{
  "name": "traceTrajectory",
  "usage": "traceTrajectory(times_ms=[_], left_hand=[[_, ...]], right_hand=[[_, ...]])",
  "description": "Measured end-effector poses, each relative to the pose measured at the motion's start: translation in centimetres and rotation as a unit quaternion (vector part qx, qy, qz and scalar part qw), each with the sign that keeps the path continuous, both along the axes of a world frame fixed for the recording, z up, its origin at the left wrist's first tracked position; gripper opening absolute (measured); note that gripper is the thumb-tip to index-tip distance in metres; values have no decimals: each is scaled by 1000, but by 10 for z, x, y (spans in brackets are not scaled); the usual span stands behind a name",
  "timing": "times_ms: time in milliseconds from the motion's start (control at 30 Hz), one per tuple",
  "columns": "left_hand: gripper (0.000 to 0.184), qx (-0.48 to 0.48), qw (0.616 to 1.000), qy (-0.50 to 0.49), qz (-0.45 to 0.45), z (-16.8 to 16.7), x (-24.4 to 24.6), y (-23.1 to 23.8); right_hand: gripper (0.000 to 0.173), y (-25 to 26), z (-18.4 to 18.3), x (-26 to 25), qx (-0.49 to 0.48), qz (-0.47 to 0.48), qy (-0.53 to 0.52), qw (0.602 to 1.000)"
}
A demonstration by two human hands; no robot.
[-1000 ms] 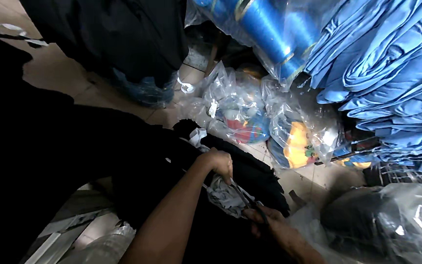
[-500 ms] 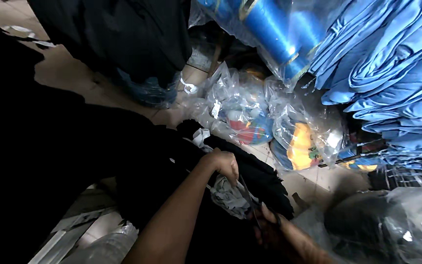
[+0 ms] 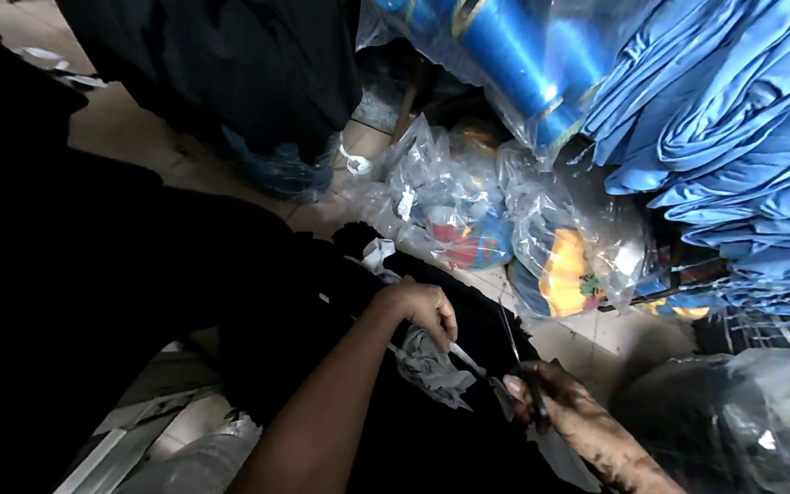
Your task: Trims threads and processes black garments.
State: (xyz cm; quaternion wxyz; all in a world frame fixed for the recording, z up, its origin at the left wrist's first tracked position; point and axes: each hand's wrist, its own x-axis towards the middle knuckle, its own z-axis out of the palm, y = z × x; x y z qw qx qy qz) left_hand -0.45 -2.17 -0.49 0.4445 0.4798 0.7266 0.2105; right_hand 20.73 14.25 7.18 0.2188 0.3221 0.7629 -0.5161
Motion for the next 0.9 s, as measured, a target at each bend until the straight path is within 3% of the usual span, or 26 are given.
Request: traceTrajectory(times_ms=[133, 233, 333, 467, 567, 633, 800, 900], left_hand=[[32, -43, 999, -2, -31, 2, -1, 1], [30, 19, 999, -32, -34, -5, -6, -7], [37, 77, 996, -42, -34, -15, -4, -13], [39, 22, 997, 65, -45, -10, 14, -7], [29, 70, 985, 152, -40, -16, 29, -9], [22, 39, 985, 164, -33, -14, 31, -5], [14, -23, 996, 91, -9, -6, 28, -3], [9, 56, 995, -23, 80, 4, 29, -4]], right_hand=[[35, -3, 12, -13, 39, -51, 32, 997], [30, -7, 33, -23, 52, -96, 34, 993], [33, -10, 48, -26, 57, -77, 9, 995], [40, -12, 59, -29, 80, -7, -23, 996], [40, -13, 67, -30, 122, 37, -26, 992], [44, -10, 68, -29, 139, 58, -41, 988], [52, -4, 69, -29, 174, 81, -96, 977], [55, 0, 71, -28, 185, 85, -127, 971]])
